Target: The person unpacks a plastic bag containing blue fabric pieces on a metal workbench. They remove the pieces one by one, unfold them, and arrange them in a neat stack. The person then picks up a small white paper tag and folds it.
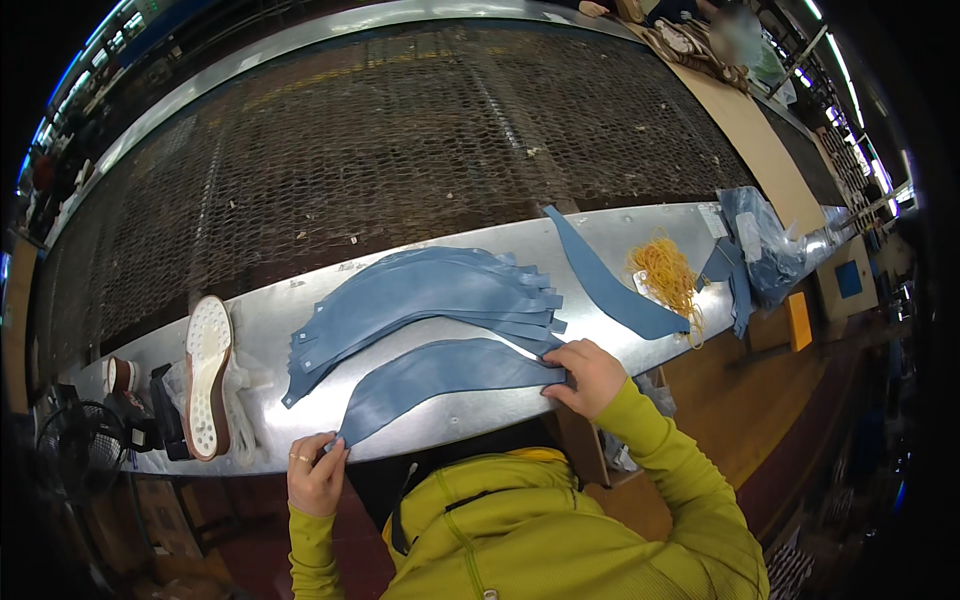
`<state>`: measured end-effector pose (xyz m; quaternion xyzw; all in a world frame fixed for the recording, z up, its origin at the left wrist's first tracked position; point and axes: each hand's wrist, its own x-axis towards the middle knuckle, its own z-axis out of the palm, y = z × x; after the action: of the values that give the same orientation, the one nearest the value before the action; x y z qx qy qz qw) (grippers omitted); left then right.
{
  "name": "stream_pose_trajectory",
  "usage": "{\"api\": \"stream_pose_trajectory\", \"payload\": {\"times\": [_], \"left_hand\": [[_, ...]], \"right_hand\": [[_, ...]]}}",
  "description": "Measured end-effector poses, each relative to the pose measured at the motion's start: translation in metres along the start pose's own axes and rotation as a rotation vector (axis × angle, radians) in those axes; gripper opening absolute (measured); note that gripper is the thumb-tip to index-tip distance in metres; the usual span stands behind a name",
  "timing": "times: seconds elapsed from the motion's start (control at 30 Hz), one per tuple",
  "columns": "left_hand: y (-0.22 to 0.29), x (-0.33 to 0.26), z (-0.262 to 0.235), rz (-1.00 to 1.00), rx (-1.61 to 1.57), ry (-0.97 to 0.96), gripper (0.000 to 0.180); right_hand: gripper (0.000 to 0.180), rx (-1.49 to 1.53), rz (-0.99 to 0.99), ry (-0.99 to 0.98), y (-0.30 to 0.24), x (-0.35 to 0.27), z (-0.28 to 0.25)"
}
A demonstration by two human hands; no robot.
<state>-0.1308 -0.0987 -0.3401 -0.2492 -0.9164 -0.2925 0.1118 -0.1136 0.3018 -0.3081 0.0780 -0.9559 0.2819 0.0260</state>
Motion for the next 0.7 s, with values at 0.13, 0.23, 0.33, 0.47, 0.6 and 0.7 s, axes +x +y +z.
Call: {"api": "stream_pose_trajectory", "payload": {"times": [0.13, 0.23, 0.33, 0.47, 0.6, 0.7], "left_hand": [[0.004, 0.001, 0.002, 0.008, 0.005, 0.038, 0.021], [0.005, 0.002, 0.003, 0.027, 0.014, 0.052, 0.021], [0.005, 0.003, 0.001, 0.03, -0.012, 0.045, 0.022], [0.006, 0.002, -0.001, -0.008, -0.046, 0.011, 0.024], [0.006, -0.001, 0.0, -0.019, -0.048, 0.005, 0.023], [0.002, -0.003, 0.0, 0.039, -0.019, 0.022, 0.018]], "right_hand": [[0.03, 0.0, 0.063, -0.034, 0.001, 0.001, 0.0], [0.028, -0.013, 0.047, -0.031, 0.002, 0.002, -0.001], [0.026, -0.027, -0.001, -0.038, 0.005, 0.001, -0.003], [0.024, -0.077, -0.142, 0.025, 0.008, -0.002, 0.0], [0.023, -0.102, -0.166, 0.075, 0.008, -0.003, 0.003], [0.022, -0.14, -0.358, 0.103, 0.011, 0.001, 0.003]]}}
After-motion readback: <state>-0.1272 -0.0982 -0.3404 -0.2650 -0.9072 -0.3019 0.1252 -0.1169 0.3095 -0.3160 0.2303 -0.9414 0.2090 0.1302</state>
